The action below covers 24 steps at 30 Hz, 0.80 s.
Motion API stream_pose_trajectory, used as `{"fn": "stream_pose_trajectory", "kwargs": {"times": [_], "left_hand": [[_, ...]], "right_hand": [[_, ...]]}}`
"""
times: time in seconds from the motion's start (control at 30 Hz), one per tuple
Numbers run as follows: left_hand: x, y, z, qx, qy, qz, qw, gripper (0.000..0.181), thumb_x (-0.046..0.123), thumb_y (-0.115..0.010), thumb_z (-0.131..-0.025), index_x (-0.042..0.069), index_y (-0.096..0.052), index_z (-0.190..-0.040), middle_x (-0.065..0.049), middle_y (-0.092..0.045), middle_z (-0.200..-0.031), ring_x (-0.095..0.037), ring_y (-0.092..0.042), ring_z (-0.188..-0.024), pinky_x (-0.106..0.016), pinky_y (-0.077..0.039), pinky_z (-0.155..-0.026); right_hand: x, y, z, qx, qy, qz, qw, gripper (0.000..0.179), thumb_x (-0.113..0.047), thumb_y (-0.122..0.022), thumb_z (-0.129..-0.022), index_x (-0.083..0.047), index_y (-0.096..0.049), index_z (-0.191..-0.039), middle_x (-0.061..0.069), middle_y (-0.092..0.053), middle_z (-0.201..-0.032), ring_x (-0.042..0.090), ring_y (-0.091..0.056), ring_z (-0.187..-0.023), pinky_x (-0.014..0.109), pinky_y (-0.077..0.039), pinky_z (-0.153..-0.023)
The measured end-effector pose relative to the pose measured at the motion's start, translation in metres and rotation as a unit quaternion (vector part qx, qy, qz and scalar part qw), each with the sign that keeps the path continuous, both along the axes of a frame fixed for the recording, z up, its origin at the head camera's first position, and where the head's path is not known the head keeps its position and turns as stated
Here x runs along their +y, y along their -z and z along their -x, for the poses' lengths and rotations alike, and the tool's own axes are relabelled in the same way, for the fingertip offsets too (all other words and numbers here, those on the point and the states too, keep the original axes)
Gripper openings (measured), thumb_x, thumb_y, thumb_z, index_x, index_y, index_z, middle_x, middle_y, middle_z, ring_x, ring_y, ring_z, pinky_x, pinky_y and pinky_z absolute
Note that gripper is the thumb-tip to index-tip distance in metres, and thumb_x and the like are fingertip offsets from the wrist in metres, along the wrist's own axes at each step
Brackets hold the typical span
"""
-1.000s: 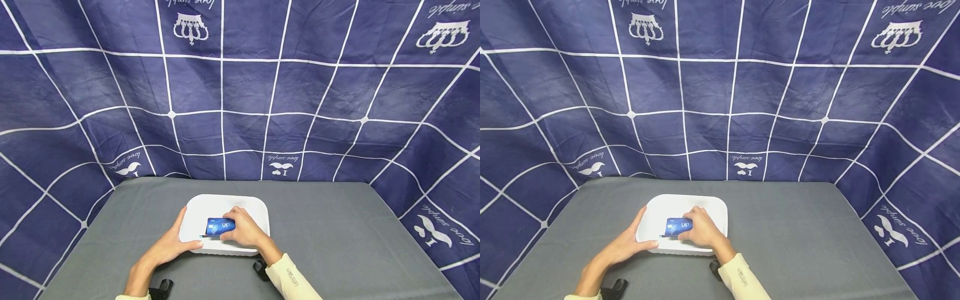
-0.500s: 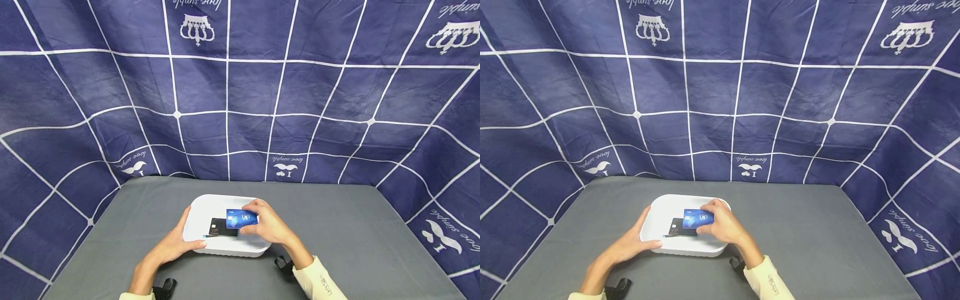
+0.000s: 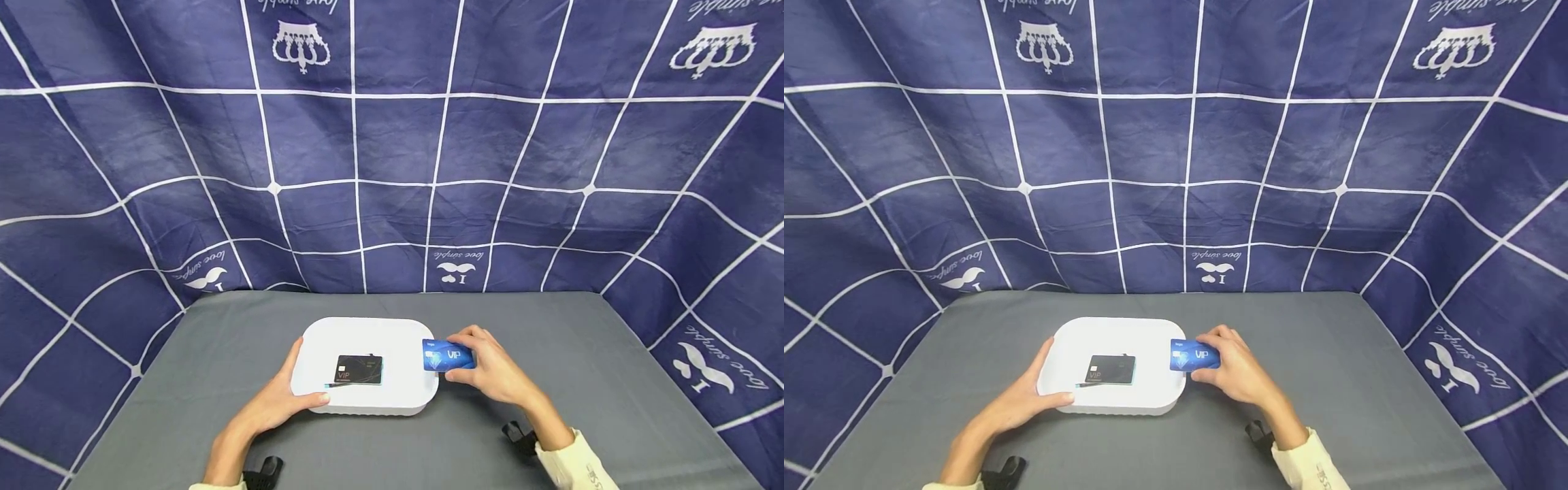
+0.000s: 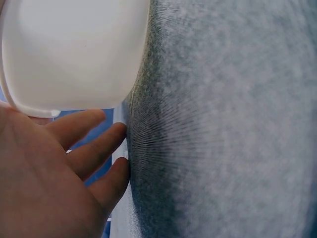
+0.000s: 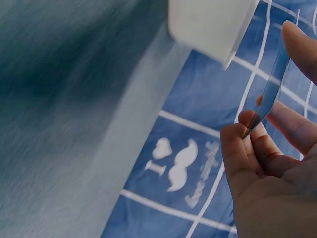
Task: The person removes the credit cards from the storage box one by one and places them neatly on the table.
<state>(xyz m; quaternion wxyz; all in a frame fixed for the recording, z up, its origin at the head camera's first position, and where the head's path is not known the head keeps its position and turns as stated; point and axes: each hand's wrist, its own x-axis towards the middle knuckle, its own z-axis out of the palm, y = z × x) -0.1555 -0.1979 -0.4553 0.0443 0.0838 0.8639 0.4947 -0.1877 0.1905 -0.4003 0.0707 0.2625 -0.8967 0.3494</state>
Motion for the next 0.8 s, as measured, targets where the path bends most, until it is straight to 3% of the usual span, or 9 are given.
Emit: {"fn": "stream_pose_trajectory", "kwargs": {"times": [0.27, 0.5, 0.8], "left_hand": [[0.000, 0.002, 0.001, 0.010, 0.003, -0.009, 0.9999, 0.120, 0.033, -0.085, -0.076, 0.010, 0.000, -0.158, -0.020, -0.012, -0.162, -0.040, -0.020, -0.142, -0.058, -0.018, -0.110], [-0.001, 0.001, 0.001, -0.004, 0.004, -0.014, 0.9999, 0.121, 0.033, -0.085, -0.076, 0.008, 0.000, -0.158, -0.021, -0.011, -0.162, -0.039, -0.020, -0.143, -0.057, -0.018, -0.110], [0.000, 0.000, 0.002, 0.012, 0.009, -0.014, 0.9998, 0.120, 0.032, -0.085, -0.076, 0.011, -0.001, -0.158, -0.020, -0.014, -0.161, -0.038, -0.024, -0.141, -0.057, -0.021, -0.109]], "right_hand": [[0.026, 0.009, 0.004, -0.012, 0.031, -0.014, 0.9993, 0.051, -0.012, -0.087, -0.072, 0.000, -0.068, -0.118, 0.002, -0.060, -0.109, 0.022, -0.053, -0.100, 0.041, -0.043, -0.084], [0.038, 0.028, 0.013, -0.015, 0.047, -0.038, 0.9980, 0.051, -0.015, -0.088, -0.071, 0.002, -0.068, -0.115, 0.006, -0.061, -0.106, 0.027, -0.054, -0.098, 0.044, -0.042, -0.083], [0.040, 0.048, 0.025, -0.033, 0.043, -0.069, 0.9962, 0.053, -0.017, -0.088, -0.069, 0.004, -0.068, -0.112, 0.009, -0.062, -0.103, 0.030, -0.056, -0.097, 0.046, -0.044, -0.084]]}}
